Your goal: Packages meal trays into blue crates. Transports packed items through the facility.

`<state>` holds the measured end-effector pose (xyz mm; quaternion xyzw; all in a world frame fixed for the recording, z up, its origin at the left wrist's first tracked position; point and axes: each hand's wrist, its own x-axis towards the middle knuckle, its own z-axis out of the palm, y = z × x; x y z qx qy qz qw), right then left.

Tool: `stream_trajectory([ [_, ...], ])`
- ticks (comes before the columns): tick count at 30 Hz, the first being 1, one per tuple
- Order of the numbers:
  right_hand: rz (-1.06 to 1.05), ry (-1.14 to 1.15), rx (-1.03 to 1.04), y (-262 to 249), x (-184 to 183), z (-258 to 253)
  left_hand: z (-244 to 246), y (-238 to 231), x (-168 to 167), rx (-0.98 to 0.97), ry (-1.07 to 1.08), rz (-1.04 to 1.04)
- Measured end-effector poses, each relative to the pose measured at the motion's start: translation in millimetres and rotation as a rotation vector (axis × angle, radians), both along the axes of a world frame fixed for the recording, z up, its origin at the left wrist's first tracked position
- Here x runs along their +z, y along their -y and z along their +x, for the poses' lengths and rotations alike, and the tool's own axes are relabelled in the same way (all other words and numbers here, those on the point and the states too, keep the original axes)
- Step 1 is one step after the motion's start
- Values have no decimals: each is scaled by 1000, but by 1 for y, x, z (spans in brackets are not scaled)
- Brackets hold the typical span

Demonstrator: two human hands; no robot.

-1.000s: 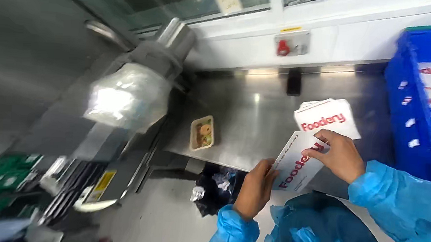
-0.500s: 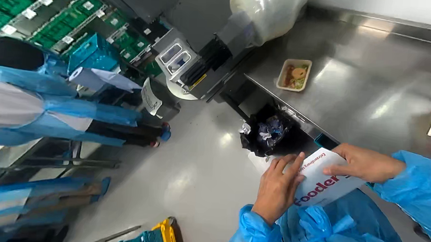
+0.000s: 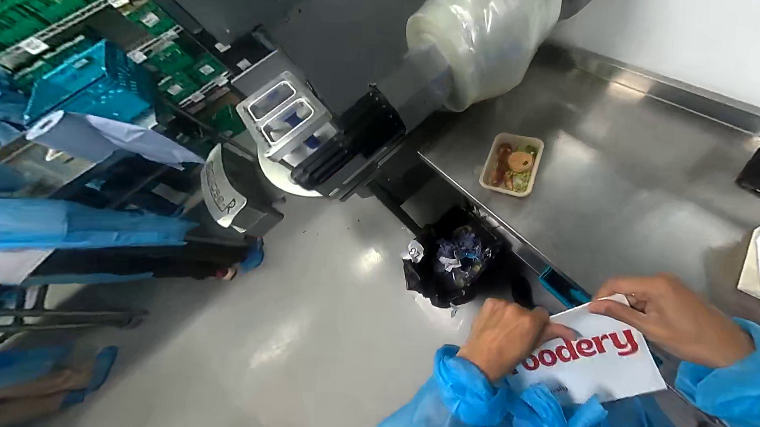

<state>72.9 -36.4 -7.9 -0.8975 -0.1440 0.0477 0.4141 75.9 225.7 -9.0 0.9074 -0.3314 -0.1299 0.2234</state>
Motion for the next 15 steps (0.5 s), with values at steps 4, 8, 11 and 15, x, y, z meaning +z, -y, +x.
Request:
stream_trajectory([
  [4, 366, -181, -452, 13, -34, 35, 97, 34, -9, -53, -46, 181],
  [8, 858, -410, -847, 30, -57, 49, 186, 81, -26, -89, -113, 208],
  [11, 807, -581, -757, 35, -76, 50, 247, 120, -47, -175, -175, 117],
  [15, 755, -632, -883, 37, -122, 85, 376, 125, -72, -130, 84, 216],
])
